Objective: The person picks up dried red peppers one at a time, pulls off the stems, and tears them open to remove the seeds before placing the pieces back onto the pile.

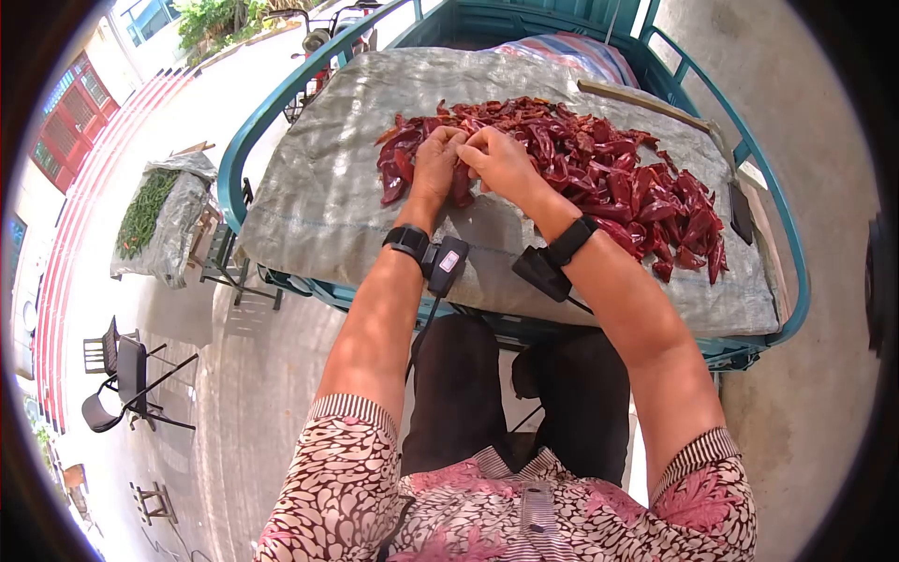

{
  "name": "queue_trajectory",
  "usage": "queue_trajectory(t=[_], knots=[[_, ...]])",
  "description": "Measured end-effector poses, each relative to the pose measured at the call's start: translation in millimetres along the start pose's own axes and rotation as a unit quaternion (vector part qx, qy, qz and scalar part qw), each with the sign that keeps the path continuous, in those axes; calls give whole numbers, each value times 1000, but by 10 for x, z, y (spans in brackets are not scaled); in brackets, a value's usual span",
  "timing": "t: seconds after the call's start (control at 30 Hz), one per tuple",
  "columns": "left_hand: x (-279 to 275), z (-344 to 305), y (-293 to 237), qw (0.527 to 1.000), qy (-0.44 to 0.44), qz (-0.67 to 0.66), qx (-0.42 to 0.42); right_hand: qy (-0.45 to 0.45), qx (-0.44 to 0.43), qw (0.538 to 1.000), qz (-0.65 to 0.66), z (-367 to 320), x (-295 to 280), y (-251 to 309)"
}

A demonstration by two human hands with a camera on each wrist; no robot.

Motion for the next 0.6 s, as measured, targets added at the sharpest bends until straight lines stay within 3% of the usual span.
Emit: queue_trajectory(t=[0.2, 0.3, 0.43, 0.47, 0.6], knots=[[-114, -82, -86, 998, -65, 15, -6, -144, -48, 970, -192, -165, -496, 57], [-9, -124, -278, 997, -72, 21, 18, -178, -20, 925, -335, -208, -570, 121], [78, -167, -578, 936, -85, 305, 152, -87, 4, 889, -450, -145, -302, 101], [91, -138, -510, 935, -59, 324, 130, -56, 32, 892, -447, -104, -289, 73], [188, -161, -517, 908, -32, 386, 161, -77, 74, 908, -404, -94, -383, 23]])
Point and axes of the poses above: each hand's wrist, its own z-axis towards the middle knuckle, its own x-axis out of the palm, y = z × x, the point moved 10 cm from there along z, towards the middle knuckle, and after that the axes turned 12 degrees about y, right-handed, at the moved point
